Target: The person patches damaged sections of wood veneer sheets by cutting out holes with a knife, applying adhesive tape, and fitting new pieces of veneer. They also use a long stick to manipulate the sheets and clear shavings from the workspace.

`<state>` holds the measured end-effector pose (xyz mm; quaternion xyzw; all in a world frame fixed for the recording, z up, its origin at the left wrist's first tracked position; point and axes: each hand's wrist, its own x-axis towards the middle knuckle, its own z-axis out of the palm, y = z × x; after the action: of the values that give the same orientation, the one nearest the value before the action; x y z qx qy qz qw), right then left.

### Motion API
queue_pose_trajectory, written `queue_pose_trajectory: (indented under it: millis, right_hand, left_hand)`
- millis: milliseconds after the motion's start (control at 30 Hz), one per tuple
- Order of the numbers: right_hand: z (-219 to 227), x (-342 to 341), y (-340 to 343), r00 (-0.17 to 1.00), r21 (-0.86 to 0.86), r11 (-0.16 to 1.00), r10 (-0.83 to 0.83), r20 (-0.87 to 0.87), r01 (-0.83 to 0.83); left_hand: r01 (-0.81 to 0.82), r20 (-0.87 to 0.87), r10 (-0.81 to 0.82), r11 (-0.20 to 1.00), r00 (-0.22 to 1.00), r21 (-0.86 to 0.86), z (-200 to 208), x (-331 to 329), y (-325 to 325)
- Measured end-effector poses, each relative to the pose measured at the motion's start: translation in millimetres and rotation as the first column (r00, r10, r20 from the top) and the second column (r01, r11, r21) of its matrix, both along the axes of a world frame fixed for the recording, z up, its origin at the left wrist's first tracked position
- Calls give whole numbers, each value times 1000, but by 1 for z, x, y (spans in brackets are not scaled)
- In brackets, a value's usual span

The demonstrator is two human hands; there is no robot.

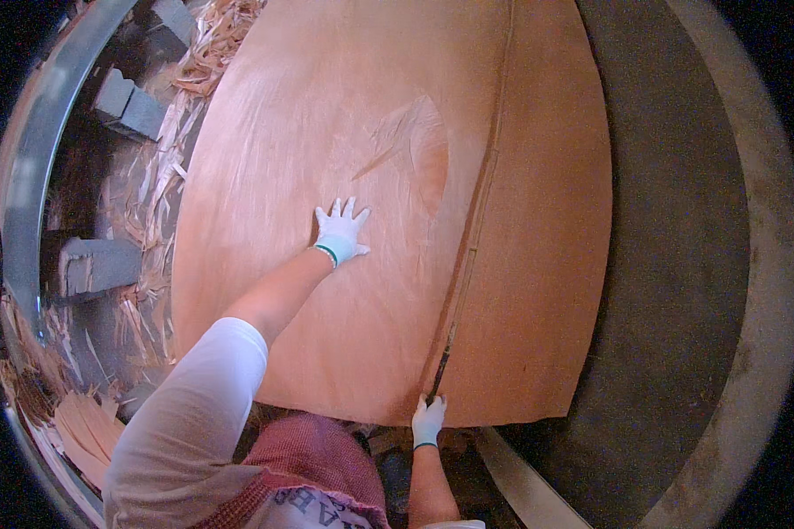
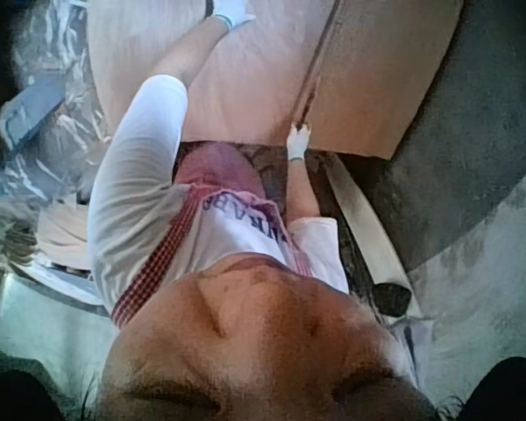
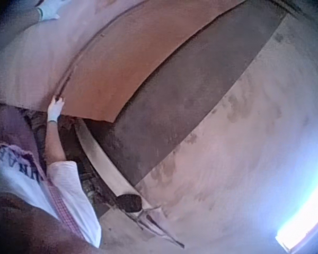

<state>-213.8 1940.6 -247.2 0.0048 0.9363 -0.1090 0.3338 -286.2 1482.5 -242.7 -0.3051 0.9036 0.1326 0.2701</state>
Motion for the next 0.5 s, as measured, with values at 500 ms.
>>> queue_pose_trajectory:
  millis: [500]
  right_hand:
    - [-20,-12,-4,993,69,996,-56,104,49]
  left_hand:
    - [-89,-528,13,989,849,-119,-56,-62,-53]
